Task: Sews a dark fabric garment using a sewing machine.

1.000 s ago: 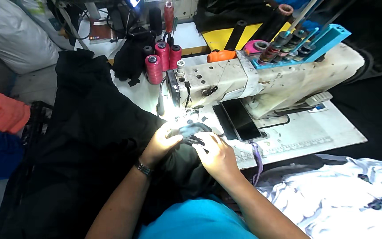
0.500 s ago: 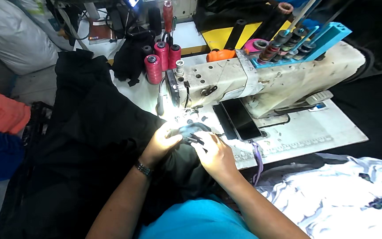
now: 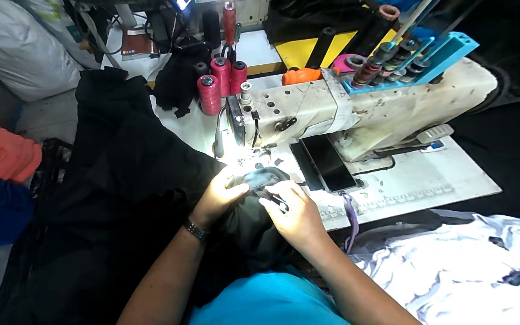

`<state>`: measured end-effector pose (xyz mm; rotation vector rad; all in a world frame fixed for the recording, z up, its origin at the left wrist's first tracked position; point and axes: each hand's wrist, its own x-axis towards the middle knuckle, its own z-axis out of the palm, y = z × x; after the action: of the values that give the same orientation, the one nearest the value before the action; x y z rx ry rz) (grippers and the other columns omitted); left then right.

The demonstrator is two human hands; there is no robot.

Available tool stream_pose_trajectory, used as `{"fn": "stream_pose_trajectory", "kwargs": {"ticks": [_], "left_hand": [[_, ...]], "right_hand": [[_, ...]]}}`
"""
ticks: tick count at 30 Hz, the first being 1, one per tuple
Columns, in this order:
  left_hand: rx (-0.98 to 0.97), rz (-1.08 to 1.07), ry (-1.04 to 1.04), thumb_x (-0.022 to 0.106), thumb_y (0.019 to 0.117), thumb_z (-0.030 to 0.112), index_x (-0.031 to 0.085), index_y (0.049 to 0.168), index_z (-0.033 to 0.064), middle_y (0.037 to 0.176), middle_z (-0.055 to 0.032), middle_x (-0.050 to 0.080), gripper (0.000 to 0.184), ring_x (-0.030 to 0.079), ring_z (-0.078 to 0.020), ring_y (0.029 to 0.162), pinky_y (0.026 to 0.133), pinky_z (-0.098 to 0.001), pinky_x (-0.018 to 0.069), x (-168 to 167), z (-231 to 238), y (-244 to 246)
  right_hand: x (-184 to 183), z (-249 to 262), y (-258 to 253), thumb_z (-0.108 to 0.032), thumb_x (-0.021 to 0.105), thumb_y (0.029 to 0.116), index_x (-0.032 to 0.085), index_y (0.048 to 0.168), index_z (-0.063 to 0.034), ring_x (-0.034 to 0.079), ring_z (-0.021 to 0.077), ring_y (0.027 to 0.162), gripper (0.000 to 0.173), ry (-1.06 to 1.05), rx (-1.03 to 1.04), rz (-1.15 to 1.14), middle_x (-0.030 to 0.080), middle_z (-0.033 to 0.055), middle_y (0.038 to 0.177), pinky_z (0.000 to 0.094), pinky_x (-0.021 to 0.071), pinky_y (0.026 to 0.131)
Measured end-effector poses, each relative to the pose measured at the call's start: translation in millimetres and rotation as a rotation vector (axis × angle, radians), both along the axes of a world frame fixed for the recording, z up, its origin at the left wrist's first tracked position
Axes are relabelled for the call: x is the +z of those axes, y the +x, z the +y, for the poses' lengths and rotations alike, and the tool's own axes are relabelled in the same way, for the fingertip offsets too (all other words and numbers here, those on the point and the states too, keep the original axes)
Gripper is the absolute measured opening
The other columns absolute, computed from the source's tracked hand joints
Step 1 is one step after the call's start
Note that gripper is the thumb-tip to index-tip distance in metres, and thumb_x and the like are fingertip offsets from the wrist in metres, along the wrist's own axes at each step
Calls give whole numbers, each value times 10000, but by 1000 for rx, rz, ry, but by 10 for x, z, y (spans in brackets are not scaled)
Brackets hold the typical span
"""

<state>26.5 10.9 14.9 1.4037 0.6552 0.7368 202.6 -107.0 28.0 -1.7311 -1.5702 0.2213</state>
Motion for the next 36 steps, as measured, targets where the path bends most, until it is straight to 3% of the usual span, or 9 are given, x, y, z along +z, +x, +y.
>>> {"fn": "stream_pose_trajectory", "kwargs": {"ticks": [10,36], "left_hand": [[-14,-30,-19,642,928,2,611,1102,41,864,-48,674,182,654,-91,779,720,-260,557,-18,-4,-2],[-21,-39,4,635,932,-6,607,1118,31,905,-62,679,191,658,-100,810,739,-263,560,-29,6,3]], "right_hand": [[-58,57,-19,-287,664,954,781,1014,-108,699,118,960,222,26,-16,-27,737,41,1026,265,585,817],[-35,65,-37,-282,657,955,790,1010,-118,707,131,924,218,33,-16,-75,739,44,1016,278,591,777]]}}
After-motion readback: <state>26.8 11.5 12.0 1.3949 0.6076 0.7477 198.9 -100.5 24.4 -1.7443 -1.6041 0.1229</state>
